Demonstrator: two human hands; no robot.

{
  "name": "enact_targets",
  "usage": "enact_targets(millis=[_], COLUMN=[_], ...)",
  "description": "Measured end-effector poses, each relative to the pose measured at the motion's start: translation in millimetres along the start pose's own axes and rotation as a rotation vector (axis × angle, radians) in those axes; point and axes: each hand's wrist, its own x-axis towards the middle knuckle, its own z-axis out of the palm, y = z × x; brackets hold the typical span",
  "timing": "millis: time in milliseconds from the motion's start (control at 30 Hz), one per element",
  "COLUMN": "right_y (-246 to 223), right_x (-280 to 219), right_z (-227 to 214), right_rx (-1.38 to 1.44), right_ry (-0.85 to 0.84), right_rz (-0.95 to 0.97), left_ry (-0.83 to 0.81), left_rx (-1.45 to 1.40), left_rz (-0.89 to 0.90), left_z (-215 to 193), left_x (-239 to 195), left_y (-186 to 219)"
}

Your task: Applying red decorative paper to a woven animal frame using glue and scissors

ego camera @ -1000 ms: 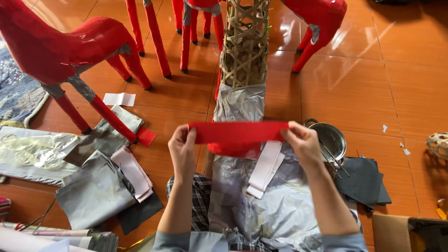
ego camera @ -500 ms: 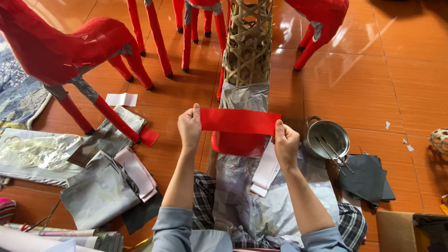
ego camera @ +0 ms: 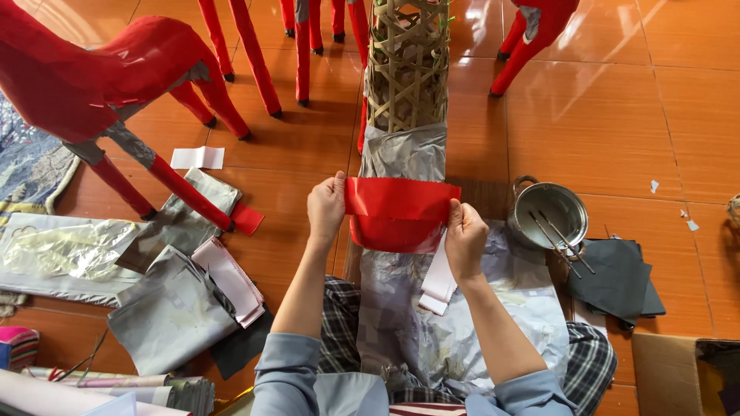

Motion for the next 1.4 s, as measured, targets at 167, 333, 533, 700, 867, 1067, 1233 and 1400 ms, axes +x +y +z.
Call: enact_targets(millis=[167,333,533,700,867,1067,1233,1400], right_y=[-1.2,2.5,7.4,18.7,-36.0,-50.5,-36.5,-3.2], right_x=[-0.4,-6.2,-8.1,-9.8,-11.9,-13.7,-12.8,-10.2], right_z=[9.9,19.5,27.0,34.3,27.2,20.2,11.1,9.0], right_rx=[-0.028,-0.075,0.075,0.223,0.479,0.495,0.558,0.441], right_ry=[0.021,0.052,0.034,0.018,-0.232,-0.283,-0.256,-0.276], right_rz=[-0.076,-0.084,0.002,0.117,0.307,0.27,0.279,0.104], left_ry=[-0.08,-0.105,-0.128,-0.115,-0.128,-0.126,0.012,-0.119], left_rx=[0.073,0.105,0.039,-0.012,0.011,-0.125,-0.237,-0.461], left_rz=[-0.041,-0.061,-0.112,-0.143,-0.178,-0.163,0.025,0.2], left_z=[14.8,22.6,41.5,51.1,32.9,45.1,21.1,-12.5], left_x=[5.6,5.2,14.3,23.2,5.9,1.6,-26.6,-67.3], left_y=[-12.7,-15.3,-42.7,-63.3,-23.6,-37.3,3.8,53.9])
